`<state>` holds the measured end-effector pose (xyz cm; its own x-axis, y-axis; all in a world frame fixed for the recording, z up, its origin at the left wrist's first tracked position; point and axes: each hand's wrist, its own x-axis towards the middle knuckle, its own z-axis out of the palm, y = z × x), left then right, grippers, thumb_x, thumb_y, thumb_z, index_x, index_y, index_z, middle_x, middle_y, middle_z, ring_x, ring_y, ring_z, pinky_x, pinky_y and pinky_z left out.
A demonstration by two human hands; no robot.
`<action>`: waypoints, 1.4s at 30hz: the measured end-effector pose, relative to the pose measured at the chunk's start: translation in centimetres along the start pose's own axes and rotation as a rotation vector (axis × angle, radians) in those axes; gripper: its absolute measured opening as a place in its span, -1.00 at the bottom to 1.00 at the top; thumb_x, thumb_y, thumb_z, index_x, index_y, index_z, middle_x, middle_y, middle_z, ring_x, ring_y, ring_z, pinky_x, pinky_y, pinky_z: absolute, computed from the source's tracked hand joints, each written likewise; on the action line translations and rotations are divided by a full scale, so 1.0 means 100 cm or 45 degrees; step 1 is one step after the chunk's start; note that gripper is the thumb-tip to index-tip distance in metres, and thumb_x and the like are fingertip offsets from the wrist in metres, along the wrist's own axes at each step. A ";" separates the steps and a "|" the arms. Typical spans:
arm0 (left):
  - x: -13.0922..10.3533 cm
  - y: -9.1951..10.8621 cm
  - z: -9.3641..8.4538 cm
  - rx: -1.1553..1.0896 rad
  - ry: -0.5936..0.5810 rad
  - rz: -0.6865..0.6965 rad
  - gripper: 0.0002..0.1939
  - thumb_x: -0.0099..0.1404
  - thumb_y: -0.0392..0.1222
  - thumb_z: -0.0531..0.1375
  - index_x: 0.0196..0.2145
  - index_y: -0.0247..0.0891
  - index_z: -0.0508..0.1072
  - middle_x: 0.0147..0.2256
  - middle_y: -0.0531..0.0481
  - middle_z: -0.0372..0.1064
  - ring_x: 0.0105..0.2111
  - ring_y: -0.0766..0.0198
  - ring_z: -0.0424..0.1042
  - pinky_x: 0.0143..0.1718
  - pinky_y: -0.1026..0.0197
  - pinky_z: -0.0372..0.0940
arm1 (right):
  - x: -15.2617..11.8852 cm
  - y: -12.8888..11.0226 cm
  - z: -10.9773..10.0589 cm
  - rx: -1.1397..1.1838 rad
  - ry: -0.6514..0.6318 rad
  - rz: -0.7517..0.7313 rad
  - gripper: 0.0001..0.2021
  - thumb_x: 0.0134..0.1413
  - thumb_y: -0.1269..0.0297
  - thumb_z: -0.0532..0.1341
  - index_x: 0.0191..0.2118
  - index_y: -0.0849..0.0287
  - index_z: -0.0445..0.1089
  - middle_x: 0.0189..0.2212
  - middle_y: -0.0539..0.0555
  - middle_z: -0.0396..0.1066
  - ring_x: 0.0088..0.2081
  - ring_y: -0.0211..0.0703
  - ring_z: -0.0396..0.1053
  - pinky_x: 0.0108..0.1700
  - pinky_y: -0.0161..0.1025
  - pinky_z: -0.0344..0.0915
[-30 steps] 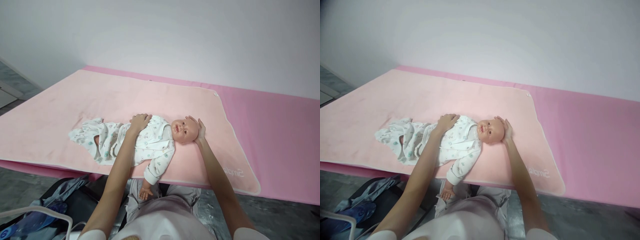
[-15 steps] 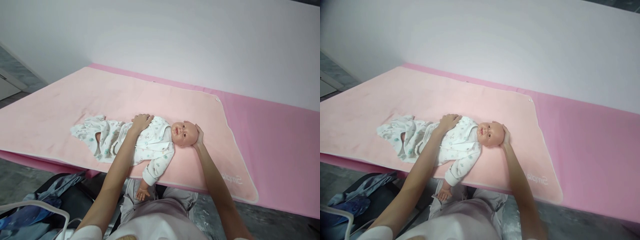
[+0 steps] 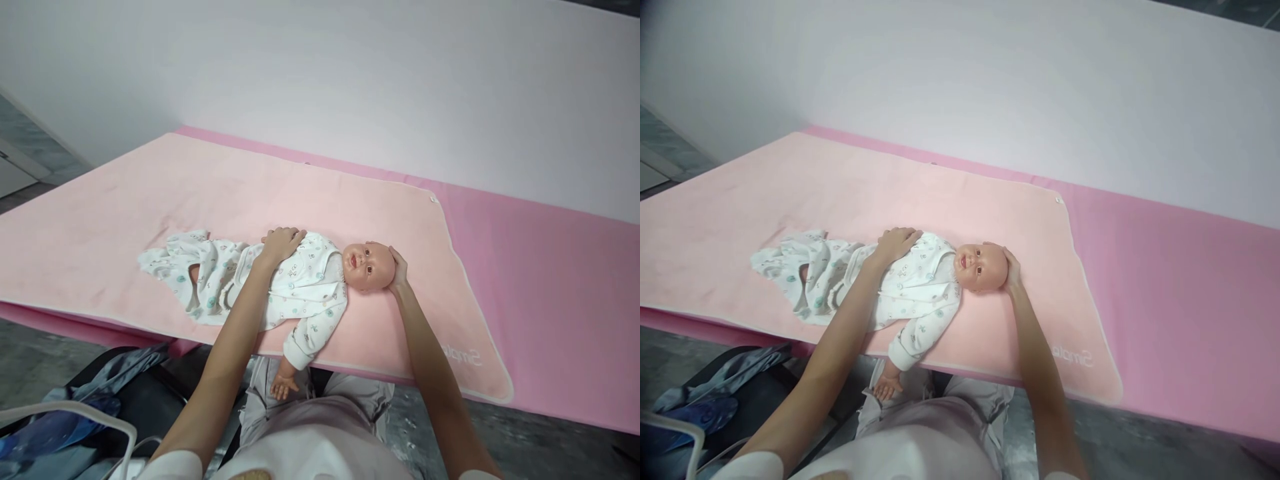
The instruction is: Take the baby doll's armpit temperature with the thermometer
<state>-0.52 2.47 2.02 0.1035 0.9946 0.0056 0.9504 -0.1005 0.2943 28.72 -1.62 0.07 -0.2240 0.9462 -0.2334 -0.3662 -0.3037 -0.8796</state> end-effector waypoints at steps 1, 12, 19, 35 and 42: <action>0.000 0.000 0.000 0.000 0.000 -0.002 -0.45 0.32 0.08 -0.22 -0.18 -0.24 0.47 -0.16 -0.18 0.45 -0.09 -0.01 0.34 -0.03 -0.02 0.09 | 0.000 0.000 0.000 -0.011 0.000 -0.001 -0.39 -0.06 -0.20 0.05 0.00 0.12 0.28 -0.06 0.17 0.42 -0.08 0.21 0.39 -0.13 0.22 0.32; 0.000 -0.002 0.002 -0.021 0.034 0.015 -0.43 0.31 0.09 -0.22 -0.23 -0.25 0.48 -0.19 -0.21 0.46 -0.13 -0.05 0.36 -0.06 -0.06 0.10 | 0.008 0.006 -0.007 -0.041 0.092 -0.249 -0.58 -0.01 -0.04 0.10 -0.16 0.14 0.43 -0.08 0.12 0.44 -0.04 0.07 0.38 0.04 0.06 0.26; 0.001 -0.003 0.003 -0.026 0.040 0.020 -0.43 0.31 0.10 -0.22 -0.20 -0.24 0.47 -0.19 -0.20 0.45 -0.12 -0.03 0.35 -0.06 -0.04 0.10 | 0.005 -0.002 -0.002 -0.249 0.216 -0.606 -0.63 -0.02 0.07 0.12 -0.15 0.15 0.46 -0.05 0.08 0.42 0.07 -0.01 0.28 0.16 -0.05 0.13; -0.004 0.011 0.010 0.101 0.151 -0.038 -0.46 0.33 0.02 -0.22 -0.26 -0.31 0.48 -0.20 -0.25 0.45 -0.14 -0.06 0.34 -0.12 -0.06 0.10 | 0.008 0.000 0.007 -0.365 0.103 -0.563 -0.65 -0.02 0.07 0.10 -0.23 0.20 0.46 -0.15 0.12 0.48 -0.05 0.01 0.37 0.05 -0.05 0.24; -0.005 0.012 0.008 0.130 0.148 -0.031 -0.46 0.34 0.00 -0.22 -0.24 -0.33 0.47 -0.20 -0.26 0.44 -0.14 -0.05 0.34 -0.13 -0.04 0.10 | 0.009 0.004 0.008 -0.351 0.110 -0.557 -0.62 0.00 0.07 0.09 -0.18 0.21 0.45 -0.09 0.14 0.44 0.01 0.02 0.33 0.11 -0.03 0.19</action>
<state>0.79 1.85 1.56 0.0508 0.9924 0.1121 0.9777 -0.0723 0.1972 27.70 -1.01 -0.17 -0.0238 0.9873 0.1568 -0.1552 0.1513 -0.9762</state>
